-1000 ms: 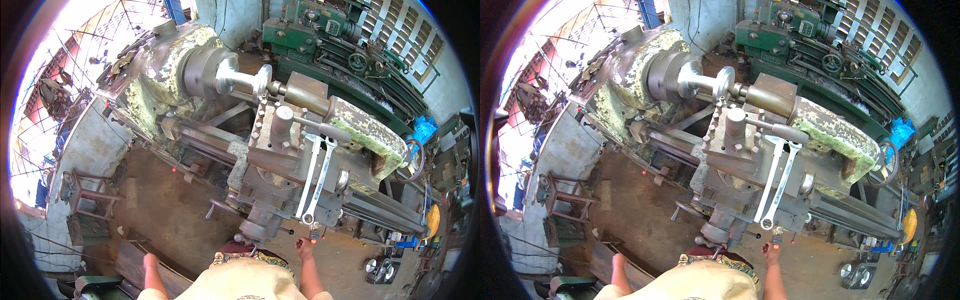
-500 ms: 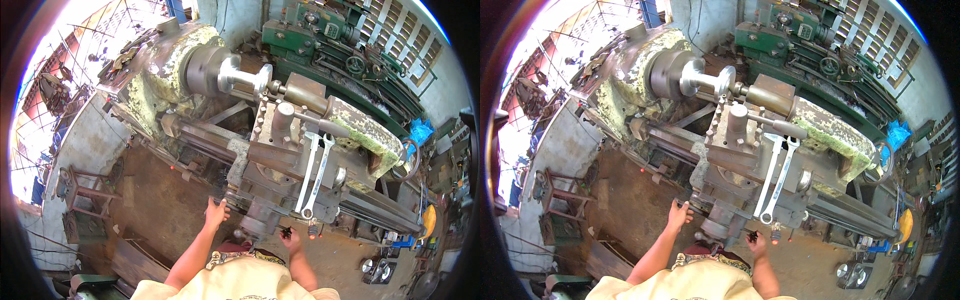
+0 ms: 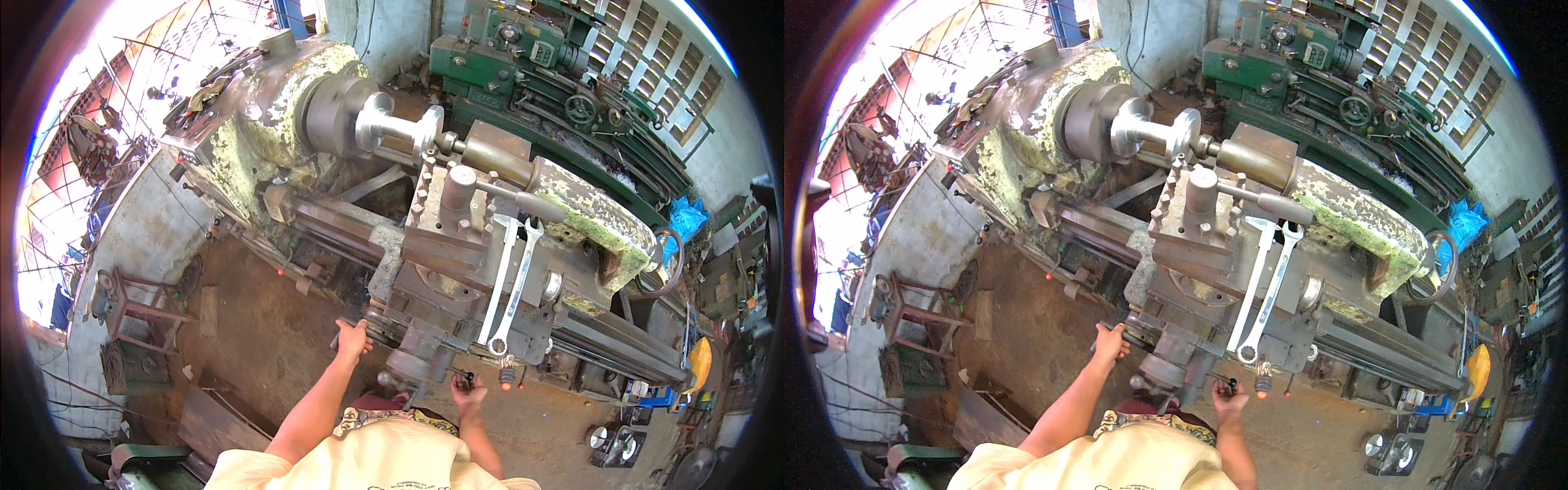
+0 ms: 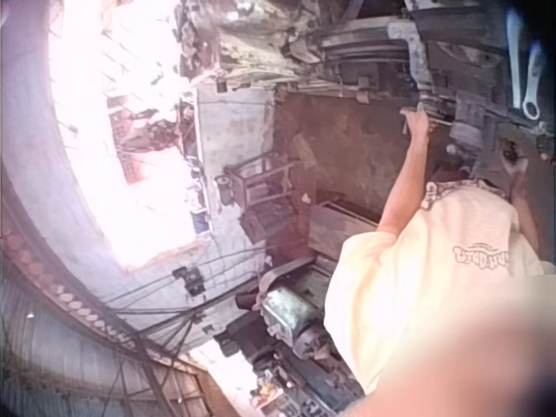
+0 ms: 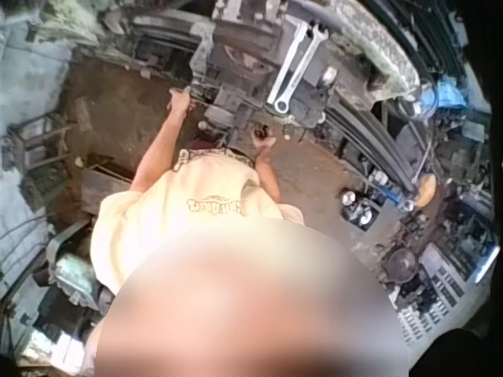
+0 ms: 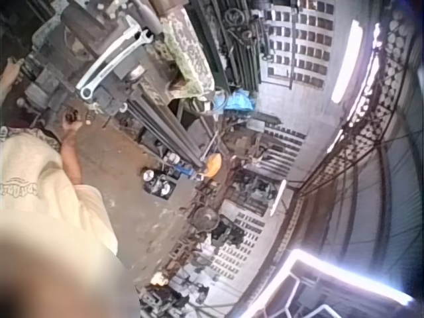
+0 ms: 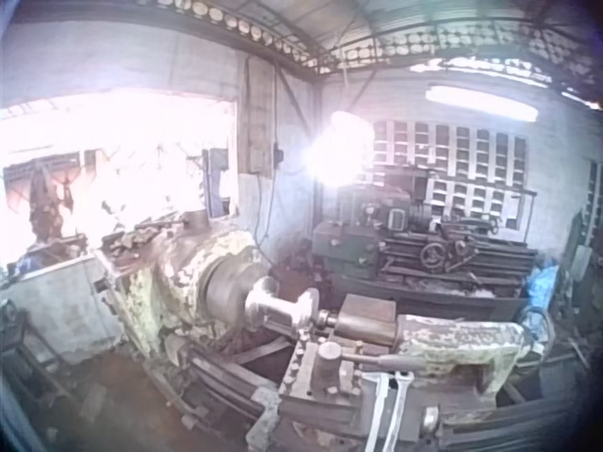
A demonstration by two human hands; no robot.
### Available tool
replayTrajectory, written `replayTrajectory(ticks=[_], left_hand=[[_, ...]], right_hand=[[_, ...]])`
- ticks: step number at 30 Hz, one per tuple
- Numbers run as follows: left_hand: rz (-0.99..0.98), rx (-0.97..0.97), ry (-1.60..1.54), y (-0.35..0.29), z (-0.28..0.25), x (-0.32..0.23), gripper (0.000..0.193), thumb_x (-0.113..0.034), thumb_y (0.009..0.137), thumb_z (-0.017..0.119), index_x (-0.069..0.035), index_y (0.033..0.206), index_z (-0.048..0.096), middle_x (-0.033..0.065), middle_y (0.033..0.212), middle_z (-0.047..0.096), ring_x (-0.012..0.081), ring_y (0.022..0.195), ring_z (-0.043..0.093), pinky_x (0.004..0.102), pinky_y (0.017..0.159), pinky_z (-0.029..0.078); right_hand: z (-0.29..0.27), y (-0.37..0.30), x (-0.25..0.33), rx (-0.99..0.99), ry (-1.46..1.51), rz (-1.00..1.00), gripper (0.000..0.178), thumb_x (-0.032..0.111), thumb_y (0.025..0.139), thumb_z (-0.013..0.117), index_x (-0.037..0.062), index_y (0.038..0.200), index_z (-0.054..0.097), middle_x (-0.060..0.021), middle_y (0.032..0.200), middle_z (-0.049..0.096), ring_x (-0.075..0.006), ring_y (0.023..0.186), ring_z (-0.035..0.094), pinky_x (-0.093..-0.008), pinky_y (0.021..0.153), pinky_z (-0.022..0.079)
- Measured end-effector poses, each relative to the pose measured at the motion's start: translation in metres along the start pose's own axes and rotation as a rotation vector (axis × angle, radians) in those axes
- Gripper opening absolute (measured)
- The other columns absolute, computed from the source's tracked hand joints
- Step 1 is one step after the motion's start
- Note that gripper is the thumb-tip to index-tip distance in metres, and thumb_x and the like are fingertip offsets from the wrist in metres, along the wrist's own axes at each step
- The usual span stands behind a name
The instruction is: The person operates a metal lathe, using both hands to turn the handwheel and adjust the carriage while the spindle rotates a cylindrical workpiece. The person repeatedly moves the tool carriage along the bed and makes small adjustments to the machine controls.
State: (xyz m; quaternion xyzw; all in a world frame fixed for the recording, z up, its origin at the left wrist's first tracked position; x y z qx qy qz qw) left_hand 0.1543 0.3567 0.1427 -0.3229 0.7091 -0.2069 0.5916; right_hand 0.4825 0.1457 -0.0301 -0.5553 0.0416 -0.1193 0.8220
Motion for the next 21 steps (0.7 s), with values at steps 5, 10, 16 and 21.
replayTrajectory(ticks=[5,10,16,21], left_hand=[[-0.007,0.019,-0.018,0.003,-0.001,0.000,0.098,-0.027,0.096,0.056,0.003,0.148,-0.022,0.0144,0.069,0.064,0.0198,0.047,0.058,0.0297,0.039,0.044],[-0.006,0.002,-0.019,0.003,0.000,0.000,0.100,-0.025,0.095,0.058,0.003,0.148,-0.022,0.0145,0.068,0.064,0.0199,0.046,0.058,0.0299,0.038,0.043],[0.029,-0.028,0.045,-0.002,0.007,-0.002,0.096,-0.025,0.093,0.057,0.003,0.148,-0.016,0.0138,0.068,0.061,0.0191,0.045,0.054,0.0303,0.038,0.042],[0.026,-0.063,-0.004,0.009,-0.001,-0.003,0.060,-0.023,0.089,0.057,0.005,0.128,0.021,0.0107,0.062,0.054,0.0175,0.041,0.049,0.0310,0.036,0.039]], right_hand=[[-0.006,0.005,-0.001,-0.007,-0.019,0.030,0.036,0.039,0.097,0.047,0.0058,0.090,0.057,-0.0139,0.084,0.062,-0.0298,0.075,0.056,-0.0435,0.071,0.049],[-0.008,0.009,0.016,0.170,-0.080,-0.003,0.037,0.042,0.096,0.046,0.0083,0.092,0.059,-0.0090,0.080,0.061,-0.0276,0.075,0.057,-0.0428,0.070,0.046],[-0.026,-0.005,0.070,-0.263,-0.579,-0.360,0.035,0.043,0.093,0.052,0.0093,0.093,0.062,-0.0030,0.070,0.057,-0.0200,0.080,0.052,-0.0433,0.080,0.042],[-0.001,-0.080,0.118,-0.139,-0.584,-0.795,0.020,0.025,0.095,0.055,0.0077,0.086,0.057,-0.0029,0.071,0.059,-0.0128,0.057,0.050,-0.0259,0.054,0.039]])
Point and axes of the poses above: each hand's wrist, its own y-axis towards the middle knuckle, its own z-axis out of the palm, x = y × z, the point moved 8 cm from there along y, towards the middle knuckle
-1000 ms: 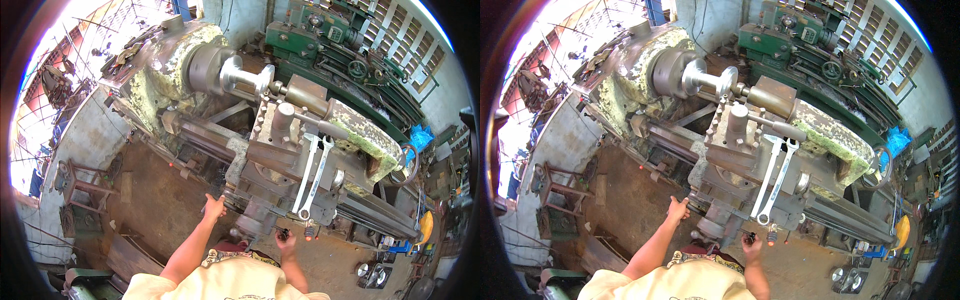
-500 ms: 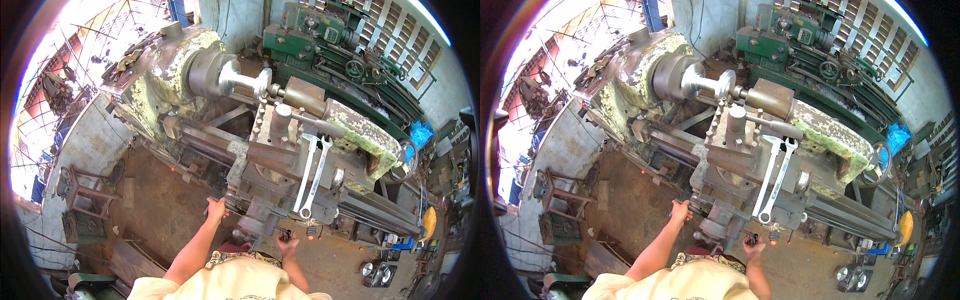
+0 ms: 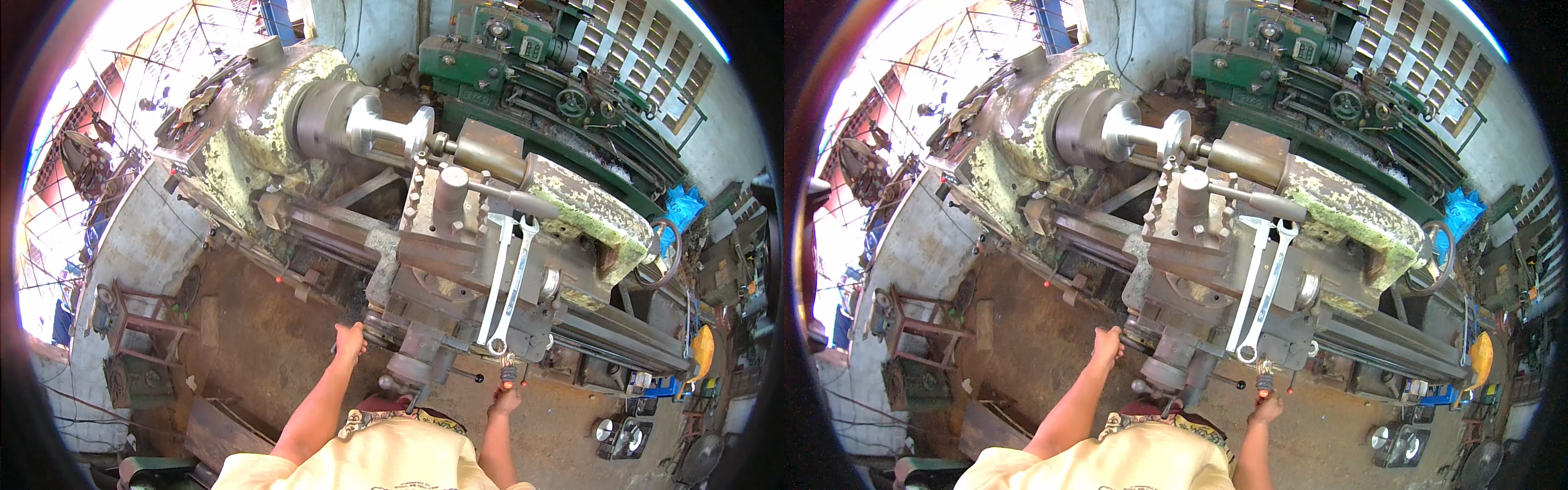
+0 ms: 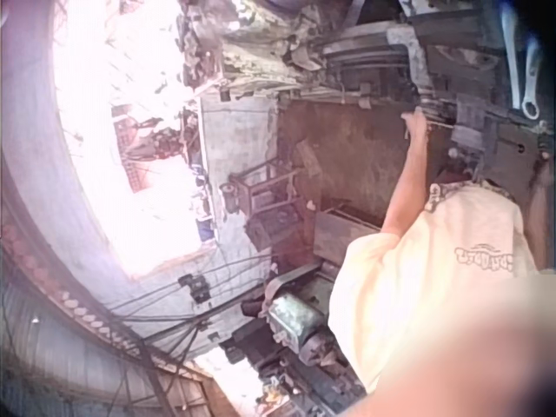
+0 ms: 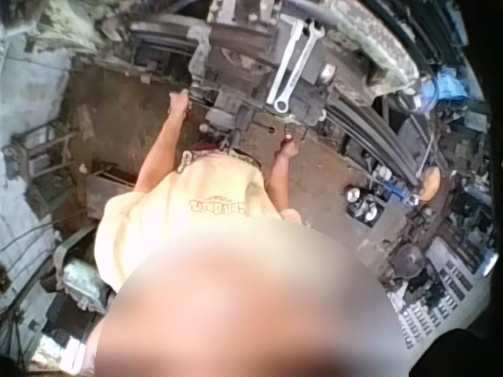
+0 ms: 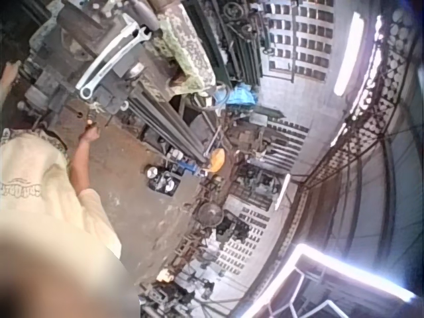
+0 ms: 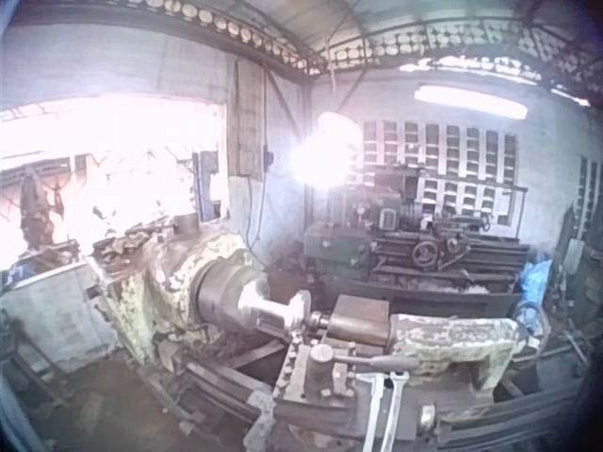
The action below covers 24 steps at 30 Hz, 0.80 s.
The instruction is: The person operates a metal lathe, using both hands to turn the handwheel and adjust the carriage while the spindle rotates a cylindrical workpiece. The person repeatedly moves the tool carriage along the bed and makes small adjustments to the machine controls.
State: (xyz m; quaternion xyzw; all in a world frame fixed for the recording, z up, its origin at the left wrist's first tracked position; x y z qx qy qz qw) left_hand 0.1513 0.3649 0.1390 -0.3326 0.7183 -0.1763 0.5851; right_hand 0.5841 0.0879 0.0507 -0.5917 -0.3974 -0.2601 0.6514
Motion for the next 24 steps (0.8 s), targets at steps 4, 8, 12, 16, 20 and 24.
replayTrajectory(ticks=[4,8,12,16,20,24], left_hand=[[0.006,0.003,0.013,0.005,-0.001,0.000,0.046,-0.023,0.089,0.057,0.002,0.114,0.028,0.0092,0.060,0.051,0.0168,0.041,0.046,0.0312,0.035,0.037],[0.010,-0.008,0.009,0.004,-0.001,0.000,0.044,-0.023,0.089,0.057,0.002,0.113,0.029,0.0079,0.059,0.049,0.0160,0.041,0.045,0.0310,0.035,0.036],[-0.007,0.006,0.001,0.004,0.000,0.002,0.044,-0.023,0.090,0.057,0.002,0.114,0.029,0.0077,0.060,0.049,0.0156,0.042,0.044,0.0303,0.035,0.036],[-0.018,0.027,0.041,0.006,-0.001,0.002,0.050,-0.024,0.091,0.057,0.004,0.120,0.026,0.0078,0.061,0.049,0.0157,0.042,0.045,0.0301,0.036,0.036],[-0.049,0.068,0.041,0.008,-0.002,0.001,0.063,-0.024,0.091,0.056,0.007,0.130,0.018,0.0078,0.062,0.050,0.0156,0.042,0.045,0.0302,0.036,0.036],[-0.075,0.091,0.047,0.008,-0.001,0.003,0.068,-0.024,0.091,0.056,0.008,0.133,0.013,0.0079,0.062,0.051,0.0155,0.042,0.045,0.0301,0.036,0.035]], right_hand=[[-0.001,-0.031,0.084,-0.051,0.050,-0.290,0.023,0.021,0.098,0.058,0.0089,0.079,0.054,-0.0018,0.066,0.056,-0.0091,0.052,0.044,-0.0238,0.049,0.035],[0.016,-0.070,0.141,-0.006,0.101,-0.454,0.021,0.017,0.098,0.058,0.0075,0.080,0.054,0.0007,0.064,0.050,-0.0065,0.053,0.042,-0.0228,0.049,0.033],[0.040,-0.102,0.176,0.068,0.127,-0.589,0.017,0.013,0.098,0.058,0.0060,0.083,0.055,0.0018,0.065,0.047,-0.0062,0.055,0.042,-0.0229,0.050,0.034],[0.059,-0.118,0.181,0.118,-0.013,-0.614,0.011,0.010,0.096,0.059,0.0031,0.087,0.057,0.0014,0.070,0.050,-0.0066,0.060,0.044,-0.0227,0.055,0.036],[0.065,-0.122,0.171,0.172,-0.061,-0.655,0.008,0.007,0.095,0.060,0.0006,0.090,0.058,0.0000,0.075,0.053,-0.0067,0.066,0.048,-0.0224,0.060,0.040],[0.059,-0.118,0.165,0.189,-0.058,-0.687,0.006,0.005,0.094,0.060,-0.0009,0.093,0.058,-0.0014,0.079,0.055,-0.0069,0.071,0.051,-0.0222,0.063,0.043]])
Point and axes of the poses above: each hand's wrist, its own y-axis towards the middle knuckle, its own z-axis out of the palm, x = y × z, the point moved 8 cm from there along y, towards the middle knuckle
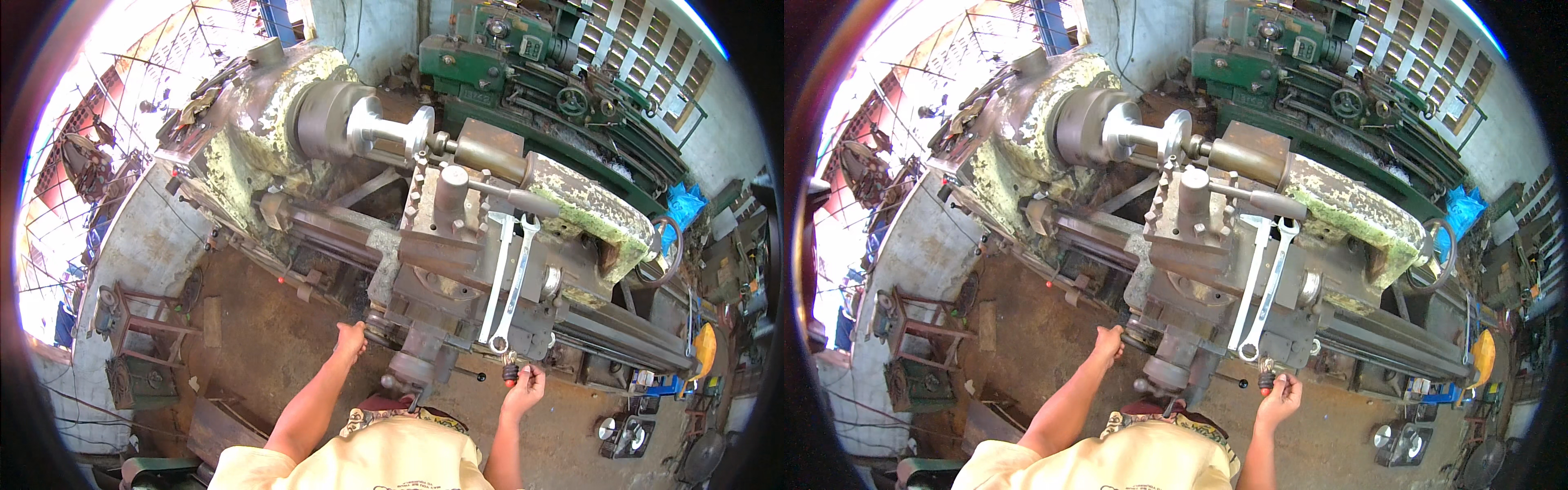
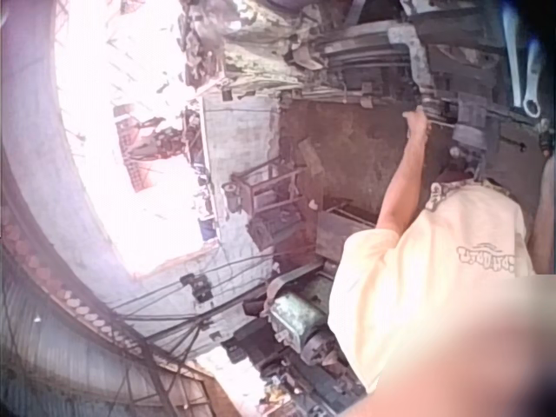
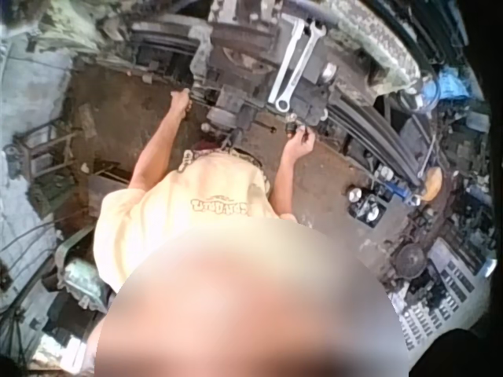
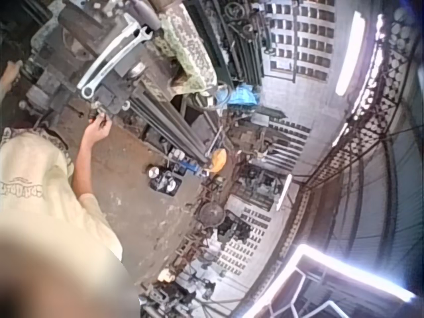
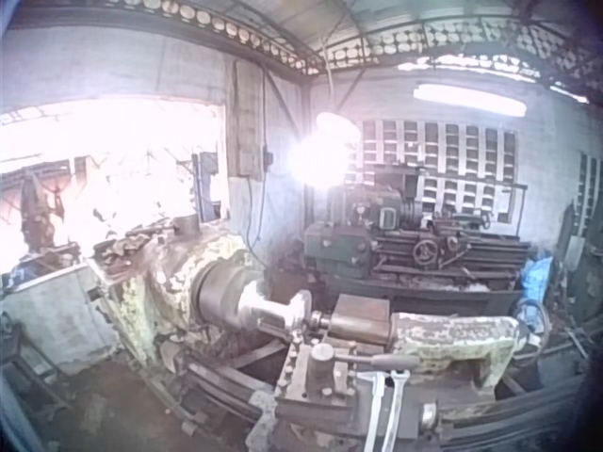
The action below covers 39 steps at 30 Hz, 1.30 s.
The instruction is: The person operates a metal lathe, using both hands to turn the handwheel and adjust the carriage while the spindle rotates a cylindrical workpiece. The person repeatedly moves the tool carriage along the bed and makes small adjustments to the machine controls.
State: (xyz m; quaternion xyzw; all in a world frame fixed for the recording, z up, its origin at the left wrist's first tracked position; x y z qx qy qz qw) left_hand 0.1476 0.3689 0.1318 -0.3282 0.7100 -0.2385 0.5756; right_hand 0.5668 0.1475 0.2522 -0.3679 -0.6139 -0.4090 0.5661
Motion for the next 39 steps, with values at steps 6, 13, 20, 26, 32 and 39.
replayTrajectory(ticks=[6,13,20,26,32,39], left_hand=[[0.012,0.020,-0.027,0.005,0.001,0.003,0.068,-0.024,0.092,0.055,0.008,0.133,0.012,0.0079,0.061,0.050,0.0155,0.042,0.045,0.0303,0.036,0.035],[0.017,0.005,0.071,0.001,-0.005,-0.002,0.066,-0.027,0.090,0.058,0.012,0.131,0.024,0.0113,0.064,0.056,0.0185,0.043,0.050,0.0327,0.038,0.039],[0.287,-0.294,0.730,0.020,-0.055,-0.034,0.057,-0.046,0.083,0.061,0.008,0.101,0.069,0.0306,0.104,0.067,0.0414,0.105,0.064,0.0460,0.092,0.050],[-0.117,0.321,0.037,0.076,-0.036,0.021,0.047,-0.041,0.090,0.053,0.003,0.101,0.066,0.0129,0.078,0.067,0.0282,0.061,0.062,0.0398,0.057,0.050],[0.223,-0.186,0.215,0.018,-0.002,0.026,0.075,-0.035,0.092,0.058,0.004,0.145,0.022,0.0176,0.085,0.066,0.0239,0.068,0.065,0.0385,0.061,0.053],[-0.063,0.139,-0.541,-0.005,0.026,0.055,0.054,-0.035,0.087,0.070,-0.011,0.123,0.038,0.0061,0.093,0.056,0.0209,0.081,0.058,0.0413,0.069,0.051]], right_hand=[[0.005,-0.002,0.001,0.036,0.070,0.111,0.005,0.003,0.094,0.059,-0.0018,0.096,0.058,-0.0021,0.080,0.055,-0.0070,0.074,0.051,-0.0213,0.061,0.043],[0.005,-0.003,0.007,0.042,0.051,0.054,0.006,0.005,0.095,0.058,-0.0016,0.094,0.058,-0.0010,0.078,0.054,-0.0073,0.065,0.049,-0.0223,0.055,0.043],[0.007,-0.036,0.044,0.140,-0.217,-0.229,0.009,0.004,0.090,0.061,-0.0045,0.093,0.062,-0.0081,0.078,0.062,-0.0132,0.064,0.057,-0.0272,0.059,0.047],[0.063,-0.091,0.030,0.665,-0.287,0.024,0.017,0.008,0.087,0.069,-0.0010,0.101,0.067,-0.0045,0.078,0.066,-0.0098,0.070,0.060,-0.0261,0.064,0.050],[0.104,-0.136,-0.021,0.777,-0.125,0.469,0.057,0.018,0.091,0.070,-0.0060,0.135,0.043,-0.0155,0.120,0.061,-0.0160,0.102,0.060,-0.0302,0.090,0.048],[0.140,-0.155,-0.011,0.785,-0.360,0.442,0.094,0.043,0.080,0.077,-0.0078,0.144,0.030,-0.0275,0.133,0.055,-0.0341,0.123,0.055,-0.0397,0.102,0.043]])
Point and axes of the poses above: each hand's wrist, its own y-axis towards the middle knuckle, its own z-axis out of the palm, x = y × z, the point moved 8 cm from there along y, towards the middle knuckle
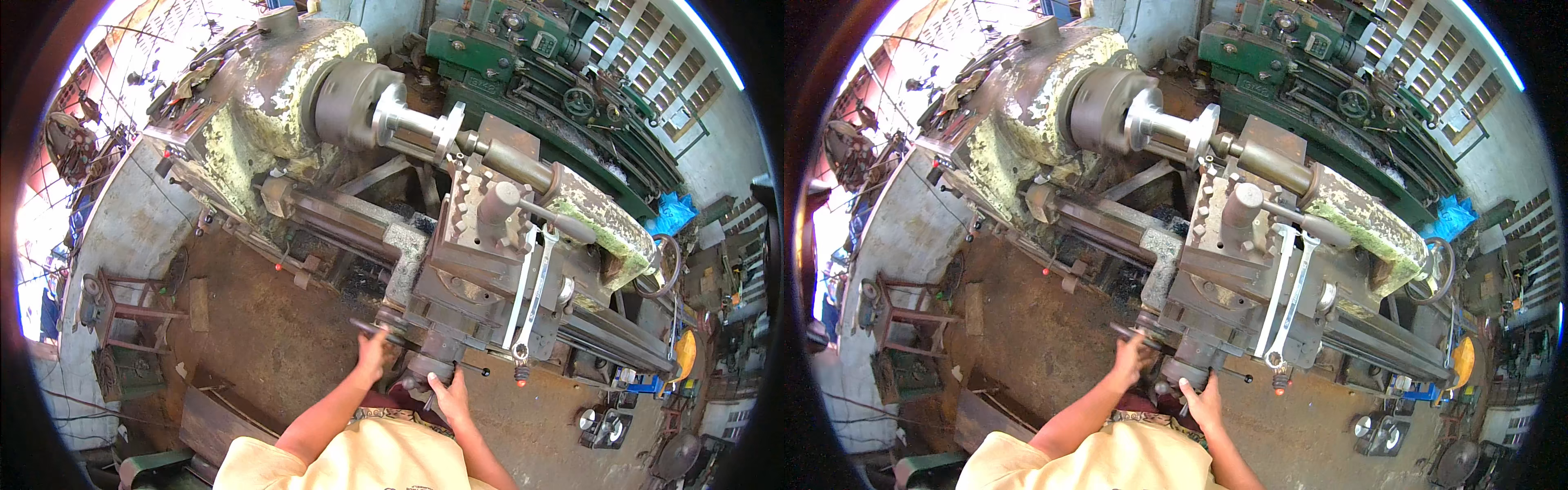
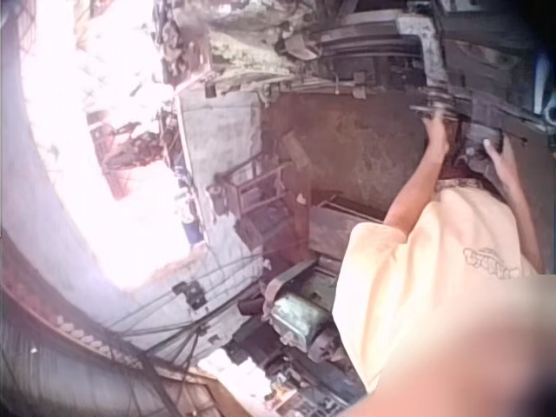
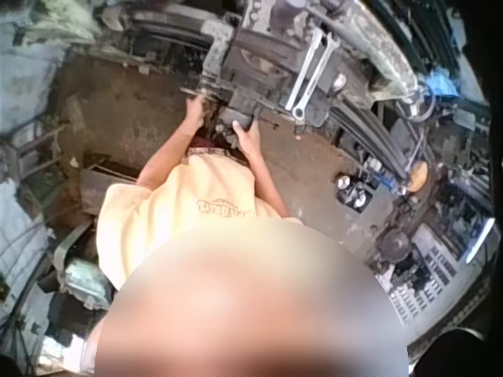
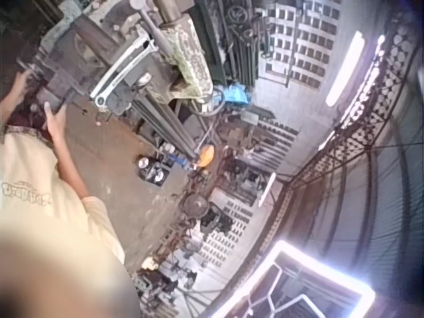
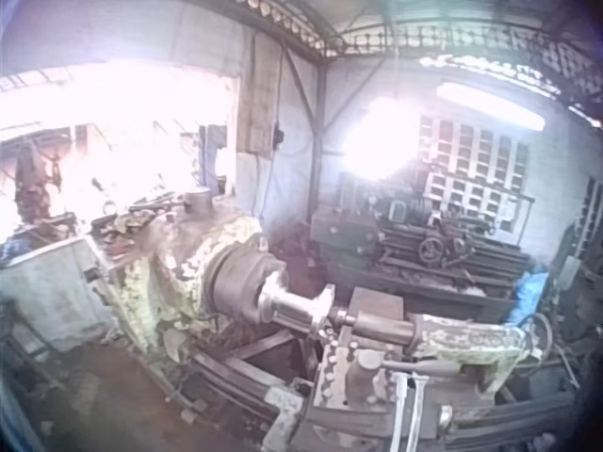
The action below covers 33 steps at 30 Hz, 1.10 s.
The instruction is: The person operates a metal lathe, using both hands to turn the handwheel and adjust the carriage while the spindle rotates a cylindrical workpiece. The person repeatedly moves the tool carriage along the bed and makes small adjustments to the machine controls.
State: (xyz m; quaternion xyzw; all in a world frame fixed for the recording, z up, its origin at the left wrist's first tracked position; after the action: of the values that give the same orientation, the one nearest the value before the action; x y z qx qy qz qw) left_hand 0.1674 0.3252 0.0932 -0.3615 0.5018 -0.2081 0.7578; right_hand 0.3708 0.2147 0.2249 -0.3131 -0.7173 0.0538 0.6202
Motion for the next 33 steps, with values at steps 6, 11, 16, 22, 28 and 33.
replayTrajectory(ticks=[6,11,16,22,28,33], left_hand=[[-0.425,0.015,-0.080,0.097,-0.042,-0.033,0.025,-0.032,0.090,0.060,-0.012,0.102,0.053,0.0045,0.082,0.052,0.0173,0.058,0.046,0.0317,0.049,0.039],[-0.062,-0.113,0.232,0.074,-0.029,-0.040,0.022,-0.024,0.096,0.047,-0.013,0.113,0.055,0.0072,0.077,0.052,0.0159,0.048,0.043,0.0298,0.040,0.032],[-0.012,-0.100,0.267,0.042,-0.012,-0.052,0.037,-0.026,0.099,0.046,-0.010,0.132,0.040,0.0120,0.088,0.056,0.0177,0.045,0.049,0.0300,0.037,0.036],[-0.069,-0.137,0.320,0.038,-0.022,-0.059,0.072,-0.032,0.097,0.054,-0.008,0.151,0.012,0.0175,0.092,0.059,0.0184,0.045,0.052,0.0295,0.037,0.040],[0.011,-0.115,0.391,0.015,-0.014,-0.060,0.090,-0.034,0.094,0.061,0.000,0.151,0.001,0.0123,0.072,0.060,0.0177,0.042,0.053,0.0290,0.036,0.042],[0.091,-0.095,0.476,-0.001,0.001,-0.061,0.101,-0.030,0.091,0.065,0.003,0.148,-0.012,0.0125,0.071,0.061,0.0167,0.043,0.053,0.0282,0.036,0.042]], right_hand=[[0.007,-0.002,0.017,-0.136,-0.085,0.024,0.108,0.050,0.070,0.084,-0.0078,0.143,0.030,-0.0292,0.127,0.057,-0.0368,0.117,0.058,-0.0407,0.099,0.045],[0.008,0.001,0.015,-0.218,-0.058,0.073,0.105,0.043,0.066,0.088,-0.0066,0.141,0.034,-0.0264,0.122,0.060,-0.0347,0.110,0.061,-0.0401,0.096,0.047],[0.012,0.007,0.018,-0.176,0.079,0.038,0.098,0.032,0.066,0.087,-0.0069,0.139,0.034,-0.0237,0.120,0.061,-0.0324,0.109,0.062,-0.0394,0.094,0.049],[0.020,0.017,-0.026,-0.023,0.737,-0.001,0.092,0.031,0.066,0.084,-0.0015,0.140,0.039,-0.0186,0.121,0.060,-0.0324,0.106,0.063,-0.0439,0.095,0.049],[0.075,0.030,-0.057,0.612,1.440,0.113,0.105,0.051,0.061,0.082,0.0011,0.142,0.038,-0.0227,0.134,0.053,-0.0405,0.117,0.057,-0.0494,0.094,0.053],[0.085,0.028,-0.070,0.631,1.535,0.256,0.099,0.056,0.060,0.082,0.0046,0.137,0.047,-0.0184,0.129,0.058,-0.0406,0.115,0.057,-0.0545,0.094,0.051]])
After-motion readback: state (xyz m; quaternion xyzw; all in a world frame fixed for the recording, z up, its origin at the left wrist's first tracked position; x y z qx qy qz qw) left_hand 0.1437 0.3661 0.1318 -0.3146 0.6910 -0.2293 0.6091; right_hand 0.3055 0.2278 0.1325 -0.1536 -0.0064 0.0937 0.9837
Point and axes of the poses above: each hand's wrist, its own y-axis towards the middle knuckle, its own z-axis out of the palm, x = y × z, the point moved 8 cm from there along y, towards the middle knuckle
